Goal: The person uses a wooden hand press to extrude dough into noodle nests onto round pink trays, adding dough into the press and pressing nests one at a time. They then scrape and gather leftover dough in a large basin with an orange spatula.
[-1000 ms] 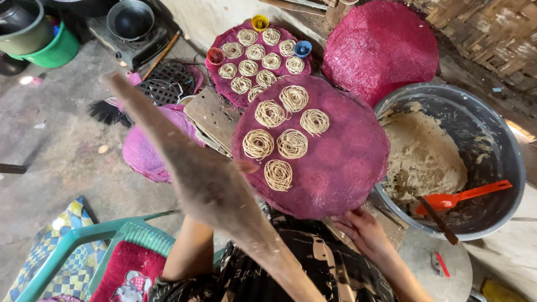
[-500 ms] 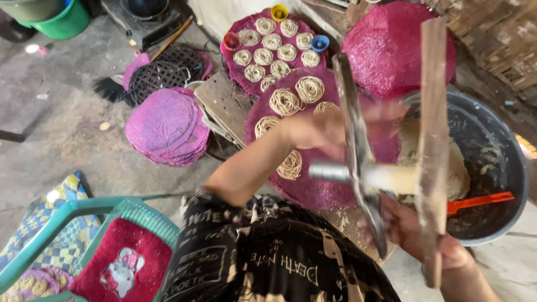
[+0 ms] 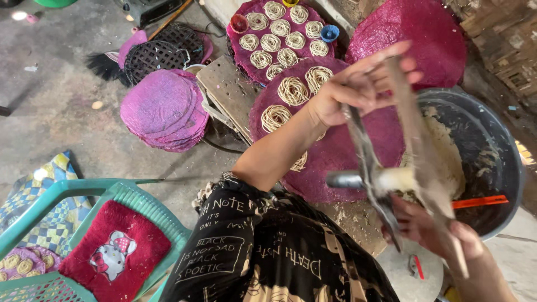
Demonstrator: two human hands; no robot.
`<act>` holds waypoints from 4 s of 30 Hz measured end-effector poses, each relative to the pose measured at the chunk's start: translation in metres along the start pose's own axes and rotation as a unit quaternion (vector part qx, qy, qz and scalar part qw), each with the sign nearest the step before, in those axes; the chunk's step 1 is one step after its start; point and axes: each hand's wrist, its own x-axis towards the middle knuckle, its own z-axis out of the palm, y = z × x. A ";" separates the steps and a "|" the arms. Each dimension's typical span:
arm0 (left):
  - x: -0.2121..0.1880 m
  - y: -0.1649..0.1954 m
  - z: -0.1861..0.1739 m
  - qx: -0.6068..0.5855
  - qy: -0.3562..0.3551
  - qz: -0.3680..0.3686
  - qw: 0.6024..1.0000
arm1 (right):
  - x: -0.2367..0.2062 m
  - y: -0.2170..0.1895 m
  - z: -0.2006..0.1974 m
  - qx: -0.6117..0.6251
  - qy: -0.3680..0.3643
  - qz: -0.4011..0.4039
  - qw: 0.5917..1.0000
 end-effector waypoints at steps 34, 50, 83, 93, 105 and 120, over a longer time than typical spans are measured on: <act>-0.028 0.029 0.047 -0.042 0.053 0.096 0.993 | -0.016 0.015 -0.003 -0.284 0.161 -0.017 0.945; -0.041 -0.041 0.009 -0.126 0.105 0.027 0.986 | -0.045 0.062 -0.003 -0.117 0.246 0.011 0.962; 0.006 0.015 0.024 -0.074 0.196 0.084 0.974 | -0.037 -0.025 -0.008 -0.220 0.256 0.042 0.941; 0.011 0.018 0.021 -0.055 0.210 0.095 0.971 | -0.026 -0.018 -0.036 -0.279 0.232 0.037 0.931; 0.017 -0.022 -0.008 -0.146 0.254 0.001 0.956 | -0.044 0.002 -0.025 -0.193 0.300 0.059 0.932; 0.077 -0.026 0.033 -0.142 0.145 -0.011 0.979 | -0.074 -0.017 0.016 -0.089 0.259 -0.046 0.961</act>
